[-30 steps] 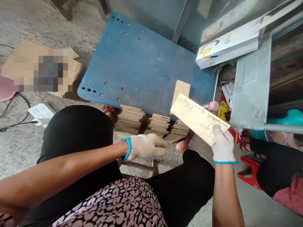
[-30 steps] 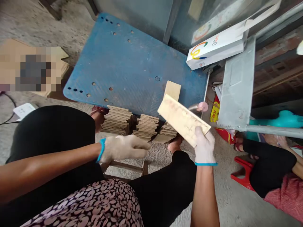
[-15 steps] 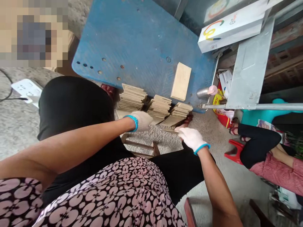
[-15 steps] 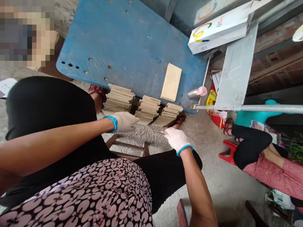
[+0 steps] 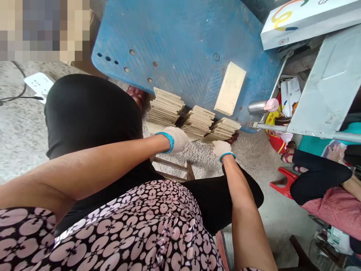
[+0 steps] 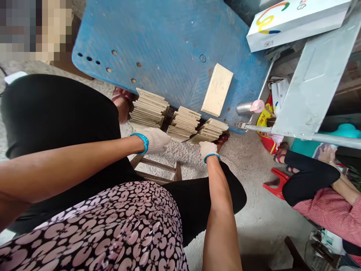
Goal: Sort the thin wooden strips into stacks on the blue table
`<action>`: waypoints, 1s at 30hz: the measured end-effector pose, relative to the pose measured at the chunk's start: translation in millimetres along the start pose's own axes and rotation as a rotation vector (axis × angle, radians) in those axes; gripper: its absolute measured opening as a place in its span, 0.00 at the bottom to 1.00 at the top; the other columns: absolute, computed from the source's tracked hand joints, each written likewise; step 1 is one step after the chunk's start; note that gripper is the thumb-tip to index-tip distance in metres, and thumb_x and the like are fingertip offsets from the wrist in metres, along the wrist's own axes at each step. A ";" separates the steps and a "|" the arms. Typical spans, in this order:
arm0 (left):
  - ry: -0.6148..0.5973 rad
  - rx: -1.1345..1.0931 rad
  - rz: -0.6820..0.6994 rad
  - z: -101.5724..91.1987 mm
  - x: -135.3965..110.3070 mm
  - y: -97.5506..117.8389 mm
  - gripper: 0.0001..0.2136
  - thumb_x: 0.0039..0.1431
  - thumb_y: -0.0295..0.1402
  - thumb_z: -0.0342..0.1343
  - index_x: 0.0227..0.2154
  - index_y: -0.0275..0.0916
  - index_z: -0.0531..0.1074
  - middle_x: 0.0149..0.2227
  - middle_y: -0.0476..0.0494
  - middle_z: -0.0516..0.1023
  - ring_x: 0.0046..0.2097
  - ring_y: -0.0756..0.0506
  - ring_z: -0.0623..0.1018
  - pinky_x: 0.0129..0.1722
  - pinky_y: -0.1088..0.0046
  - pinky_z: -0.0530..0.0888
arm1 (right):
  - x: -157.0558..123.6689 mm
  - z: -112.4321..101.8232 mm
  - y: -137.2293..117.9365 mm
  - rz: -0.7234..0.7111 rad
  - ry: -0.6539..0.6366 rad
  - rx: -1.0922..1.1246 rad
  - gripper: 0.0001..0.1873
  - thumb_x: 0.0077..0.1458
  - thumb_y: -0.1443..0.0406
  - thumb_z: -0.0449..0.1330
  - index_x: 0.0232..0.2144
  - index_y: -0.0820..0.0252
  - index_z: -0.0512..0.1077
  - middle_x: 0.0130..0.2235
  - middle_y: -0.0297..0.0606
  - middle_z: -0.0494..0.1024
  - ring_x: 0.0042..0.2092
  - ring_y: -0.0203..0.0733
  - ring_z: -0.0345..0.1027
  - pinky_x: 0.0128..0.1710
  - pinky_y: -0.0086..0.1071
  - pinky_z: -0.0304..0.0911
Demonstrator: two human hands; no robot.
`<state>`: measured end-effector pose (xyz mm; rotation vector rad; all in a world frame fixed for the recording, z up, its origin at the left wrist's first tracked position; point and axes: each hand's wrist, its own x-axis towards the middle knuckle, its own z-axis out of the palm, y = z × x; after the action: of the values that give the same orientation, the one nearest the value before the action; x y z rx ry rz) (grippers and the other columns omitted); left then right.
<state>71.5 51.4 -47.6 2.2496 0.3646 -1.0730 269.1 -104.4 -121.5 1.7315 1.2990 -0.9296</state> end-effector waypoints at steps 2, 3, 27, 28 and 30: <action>-0.008 -0.001 -0.003 0.6 1.7 0.5 0.17 0.61 0.32 0.52 0.47 0.28 0.77 0.43 0.25 0.79 0.46 0.30 0.79 0.45 0.57 0.75 | 1.5 -0.6 3.7 0.000 0.000 0.006 0.17 0.62 0.63 0.50 0.50 0.55 0.73 0.49 0.46 0.77 0.50 0.52 0.73 0.45 0.40 0.67; -0.006 -0.004 -0.001 0.7 2.1 0.7 0.17 0.61 0.33 0.52 0.47 0.28 0.77 0.43 0.25 0.79 0.46 0.30 0.79 0.45 0.57 0.75 | 1.4 -1.0 4.9 0.002 0.002 0.008 0.17 0.62 0.63 0.50 0.50 0.55 0.72 0.49 0.46 0.77 0.50 0.52 0.73 0.45 0.40 0.67; -0.038 -0.001 0.004 -9.0 -6.7 4.8 0.17 0.63 0.32 0.50 0.48 0.28 0.76 0.47 0.25 0.77 0.48 0.31 0.78 0.45 0.60 0.74 | -9.3 -4.0 7.5 0.051 0.209 0.120 0.19 0.67 0.62 0.45 0.52 0.56 0.71 0.51 0.46 0.75 0.50 0.48 0.70 0.48 0.35 0.62; -0.037 -0.009 0.011 -9.6 -7.5 5.3 0.17 0.63 0.31 0.50 0.48 0.27 0.76 0.46 0.24 0.78 0.48 0.31 0.78 0.45 0.60 0.74 | -11.3 -7.1 8.8 0.057 0.259 0.172 0.19 0.67 0.61 0.45 0.52 0.56 0.71 0.52 0.44 0.75 0.51 0.47 0.69 0.49 0.34 0.61; -0.023 -0.023 0.022 -10.2 -8.7 6.2 0.16 0.62 0.29 0.50 0.47 0.25 0.76 0.45 0.23 0.78 0.47 0.30 0.78 0.45 0.57 0.75 | -14.9 -15.0 12.3 0.092 0.383 0.285 0.20 0.68 0.60 0.44 0.53 0.56 0.71 0.54 0.42 0.75 0.53 0.46 0.68 0.52 0.32 0.60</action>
<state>75.1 53.1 -33.4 2.2141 0.3406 -1.0770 279.4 -99.5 -99.9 2.2561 1.3581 -0.7826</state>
